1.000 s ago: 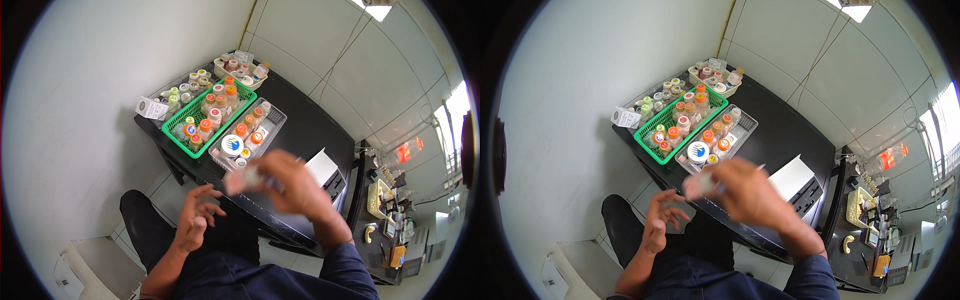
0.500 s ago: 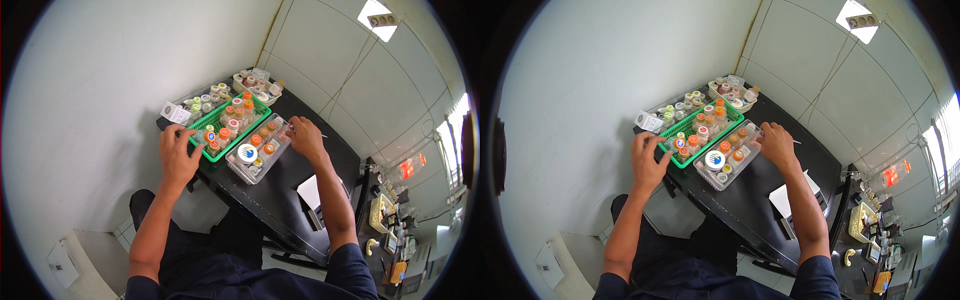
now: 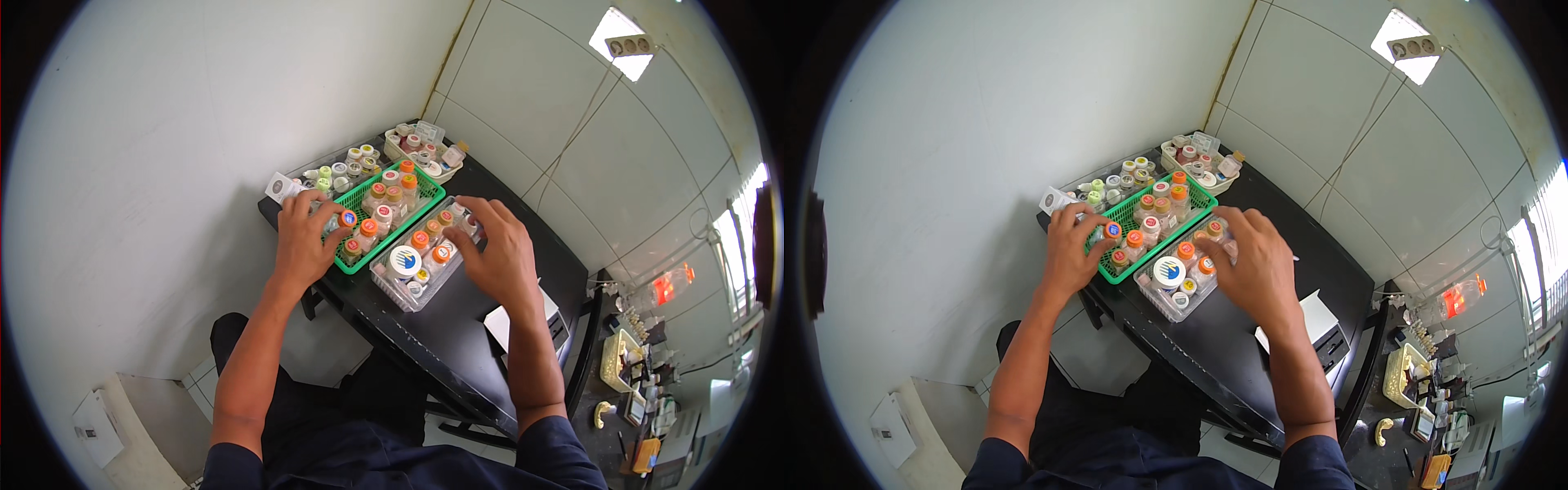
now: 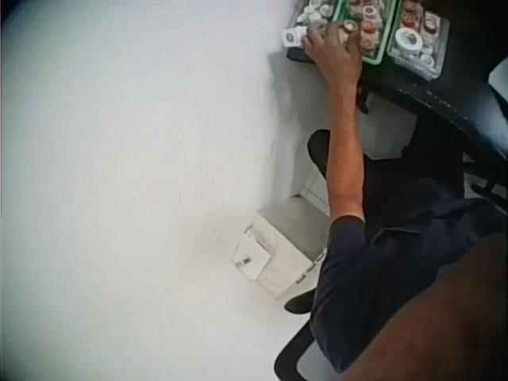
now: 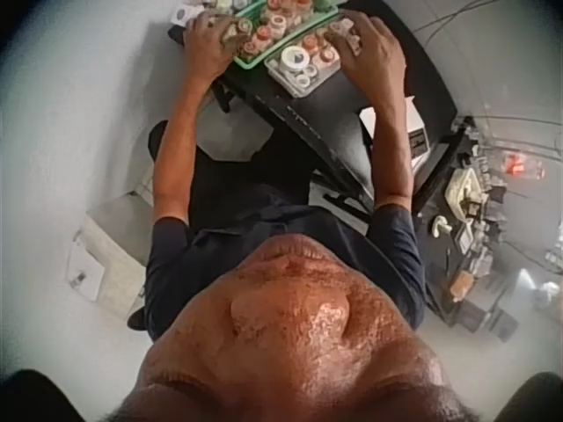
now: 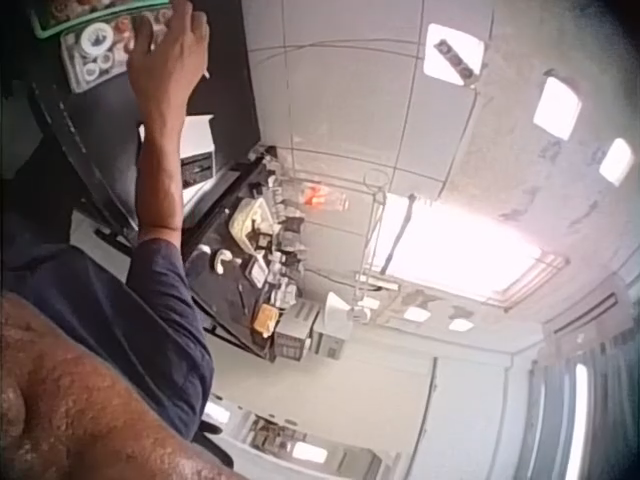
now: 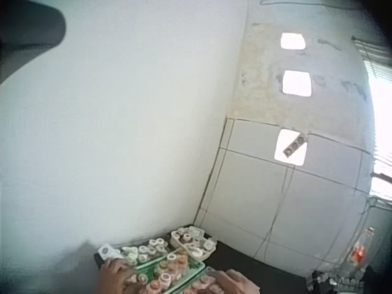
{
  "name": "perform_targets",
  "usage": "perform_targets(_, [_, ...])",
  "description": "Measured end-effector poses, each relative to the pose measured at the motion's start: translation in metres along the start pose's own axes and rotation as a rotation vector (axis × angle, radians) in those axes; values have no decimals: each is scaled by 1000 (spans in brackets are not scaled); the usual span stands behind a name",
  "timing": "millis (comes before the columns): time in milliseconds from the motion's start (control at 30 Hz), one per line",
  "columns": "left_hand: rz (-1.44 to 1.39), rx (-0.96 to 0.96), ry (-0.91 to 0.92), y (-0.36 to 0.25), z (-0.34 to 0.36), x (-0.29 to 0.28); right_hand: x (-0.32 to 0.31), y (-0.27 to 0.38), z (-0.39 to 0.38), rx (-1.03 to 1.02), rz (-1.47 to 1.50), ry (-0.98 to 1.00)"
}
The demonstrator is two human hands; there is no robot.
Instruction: Applying pigment and stain to a dental crown using a fine brush at a laboratory bench.
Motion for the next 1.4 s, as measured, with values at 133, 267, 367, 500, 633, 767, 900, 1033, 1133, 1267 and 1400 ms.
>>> perform_targets(133, [-430, -38, -148, -19, 1, -46, 2, 37, -17, -89, 391, 135])
perform_targets(267, [-1286, -215, -30, -34, -18, -44, 27, 63, -34, -182, 418, 122])
perform_targets(367, [-1505, -342, 39, -48, -41, -38, 46, 71, -41, -225, 542, 119])
perform_targets(500, [-1630, -445, 90, -71, -58, -35, 54, 82, -55, -290, 498, 55])
perform_targets(633, [-1573, -446, 105, -83, -68, -29, 54, 93, -68, -399, 283, -104])
perform_targets(767, [-1263, -311, 31, -84, -81, -36, 53, 105, -79, -436, 218, -106])
perform_targets(900, [-1292, -355, -90, -54, -107, -29, 69, 111, -97, -479, 599, -8])
perform_targets(1033, [-1085, -492, -26, -21, -138, -37, 106, 121, -129, -666, 870, 256])
perform_targets(1133, [-1145, -578, -68, 2, -173, -39, 126, 125, -137, -585, 1020, 480])
perform_targets(1267, [-1115, -533, -85, 9, -179, -43, 149, 107, -134, -391, 1111, 546])
perform_targets(1400, [-1103, -536, -128, 18, -183, -41, 158, 92, -124, -327, 1052, 601])
Point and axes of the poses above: each hand's wrist, its own z-axis towards the middle knuckle, its own x-axis out of the palm, y = z × x, the point moved 7 cm from there along z, towards the middle knuckle, and after that the axes turned 2 degrees about y, right-handed, at the moved point
